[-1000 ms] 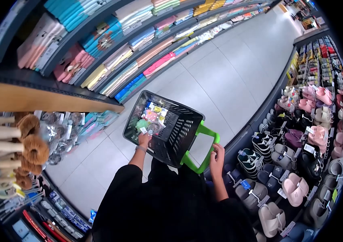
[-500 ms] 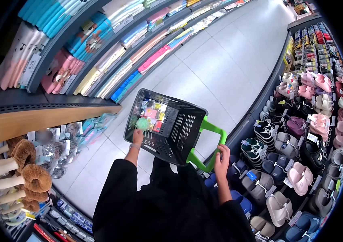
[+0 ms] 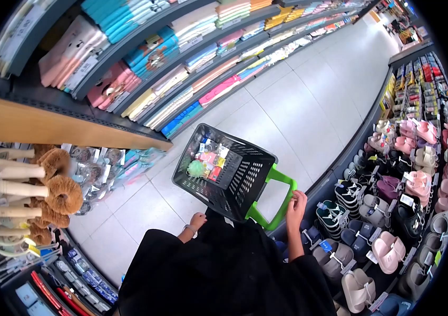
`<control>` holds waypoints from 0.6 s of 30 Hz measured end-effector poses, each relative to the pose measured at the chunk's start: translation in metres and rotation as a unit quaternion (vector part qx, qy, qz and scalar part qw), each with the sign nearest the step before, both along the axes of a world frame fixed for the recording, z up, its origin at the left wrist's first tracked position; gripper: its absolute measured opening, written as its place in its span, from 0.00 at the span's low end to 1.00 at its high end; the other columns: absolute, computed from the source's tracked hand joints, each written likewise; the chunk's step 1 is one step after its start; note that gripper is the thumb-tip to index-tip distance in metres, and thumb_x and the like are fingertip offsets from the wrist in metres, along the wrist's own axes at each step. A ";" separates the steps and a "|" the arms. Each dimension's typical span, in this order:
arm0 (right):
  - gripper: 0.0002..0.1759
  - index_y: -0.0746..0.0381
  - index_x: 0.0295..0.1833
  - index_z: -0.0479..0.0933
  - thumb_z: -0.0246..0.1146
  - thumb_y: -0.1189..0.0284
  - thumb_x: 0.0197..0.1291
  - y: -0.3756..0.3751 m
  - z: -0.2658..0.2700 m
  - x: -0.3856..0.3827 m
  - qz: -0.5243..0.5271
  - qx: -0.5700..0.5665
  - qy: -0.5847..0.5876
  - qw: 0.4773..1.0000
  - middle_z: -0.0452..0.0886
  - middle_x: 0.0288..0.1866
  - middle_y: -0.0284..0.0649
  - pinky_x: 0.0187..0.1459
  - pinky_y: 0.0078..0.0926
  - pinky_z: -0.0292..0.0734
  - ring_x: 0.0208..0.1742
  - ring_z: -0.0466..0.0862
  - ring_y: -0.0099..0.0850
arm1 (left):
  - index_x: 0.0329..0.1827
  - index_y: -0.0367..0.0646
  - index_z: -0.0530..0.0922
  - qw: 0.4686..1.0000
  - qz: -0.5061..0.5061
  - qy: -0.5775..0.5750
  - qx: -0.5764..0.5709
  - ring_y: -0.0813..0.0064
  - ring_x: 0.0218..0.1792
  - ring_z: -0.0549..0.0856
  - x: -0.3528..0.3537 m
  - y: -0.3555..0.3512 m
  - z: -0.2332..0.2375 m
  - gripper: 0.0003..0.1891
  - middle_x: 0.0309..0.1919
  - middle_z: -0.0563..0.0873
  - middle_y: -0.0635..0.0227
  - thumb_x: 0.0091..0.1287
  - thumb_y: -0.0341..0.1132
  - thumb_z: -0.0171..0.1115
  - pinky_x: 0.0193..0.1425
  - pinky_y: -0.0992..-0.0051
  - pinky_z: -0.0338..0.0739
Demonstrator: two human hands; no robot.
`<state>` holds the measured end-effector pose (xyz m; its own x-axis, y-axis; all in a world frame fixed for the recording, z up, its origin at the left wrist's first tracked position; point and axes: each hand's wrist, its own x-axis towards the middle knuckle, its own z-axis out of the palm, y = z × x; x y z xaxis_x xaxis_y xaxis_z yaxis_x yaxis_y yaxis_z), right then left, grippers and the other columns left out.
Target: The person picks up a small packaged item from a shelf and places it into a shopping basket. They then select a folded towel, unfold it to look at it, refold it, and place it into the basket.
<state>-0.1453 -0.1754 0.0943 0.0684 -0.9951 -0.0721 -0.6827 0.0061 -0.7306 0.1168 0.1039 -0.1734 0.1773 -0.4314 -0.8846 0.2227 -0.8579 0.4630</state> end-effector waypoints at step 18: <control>0.18 0.61 0.51 0.79 0.56 0.70 0.55 -0.103 -0.088 -0.048 0.220 0.118 0.189 0.950 0.82 0.41 0.54 0.48 0.45 0.76 0.46 0.82 0.51 | 0.59 0.35 0.71 0.941 0.084 0.314 -0.097 0.73 0.46 0.79 -0.186 -0.126 0.082 0.26 0.50 0.80 0.60 0.65 0.45 0.60 0.49 0.73 0.75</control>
<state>-0.1937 -0.2780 0.0061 0.3983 -0.8293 -0.3920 -0.8706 -0.2072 -0.4463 -0.0690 -0.0221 -0.0913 -0.2737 -0.6074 -0.7458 0.6290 -0.6996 0.3389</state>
